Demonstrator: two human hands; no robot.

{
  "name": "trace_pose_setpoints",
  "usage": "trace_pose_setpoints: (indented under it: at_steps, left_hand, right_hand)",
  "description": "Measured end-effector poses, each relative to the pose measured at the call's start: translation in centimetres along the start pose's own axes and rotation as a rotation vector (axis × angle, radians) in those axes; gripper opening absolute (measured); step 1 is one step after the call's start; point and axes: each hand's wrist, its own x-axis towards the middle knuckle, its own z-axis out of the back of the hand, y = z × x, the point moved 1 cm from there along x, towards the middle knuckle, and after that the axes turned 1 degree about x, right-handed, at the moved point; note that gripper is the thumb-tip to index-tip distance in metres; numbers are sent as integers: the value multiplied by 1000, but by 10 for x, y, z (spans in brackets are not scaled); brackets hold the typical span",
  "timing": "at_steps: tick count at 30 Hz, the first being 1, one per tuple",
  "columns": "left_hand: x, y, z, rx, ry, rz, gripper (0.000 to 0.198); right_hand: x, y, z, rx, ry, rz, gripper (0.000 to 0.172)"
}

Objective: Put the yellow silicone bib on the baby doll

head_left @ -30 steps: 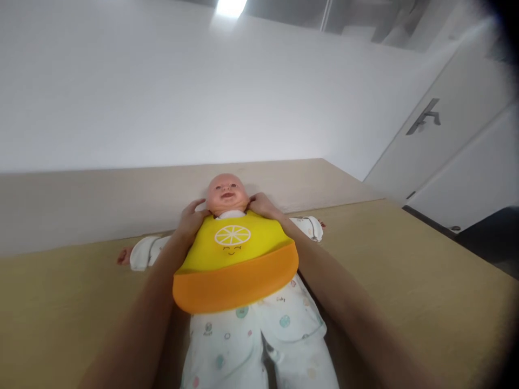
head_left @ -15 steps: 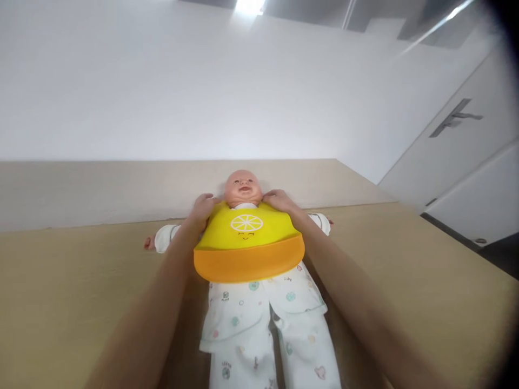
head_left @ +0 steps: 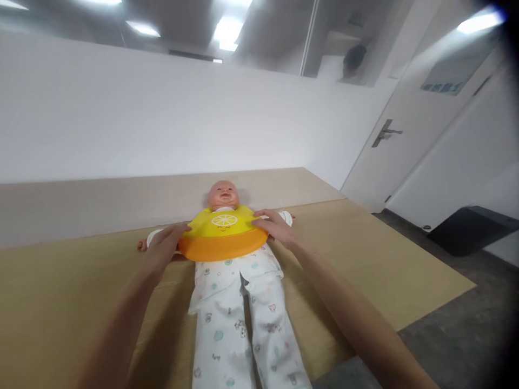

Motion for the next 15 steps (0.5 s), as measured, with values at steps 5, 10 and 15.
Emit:
trace_pose_setpoints:
  at_steps: [5,10,15]
  left_hand:
    - [-16,6,-11,-25,74,-43,38]
    - [-29,21,-25,-62,-1,-40,42]
    - [-53,33,-32,-187,-44,-47,56]
  right_hand:
    - [-11,-4,-7,121,-35,-31,47]
    - [-7,-20,-13,168,-130,-11,43]
    - [-24,-30,-18,317,-112,12,58]
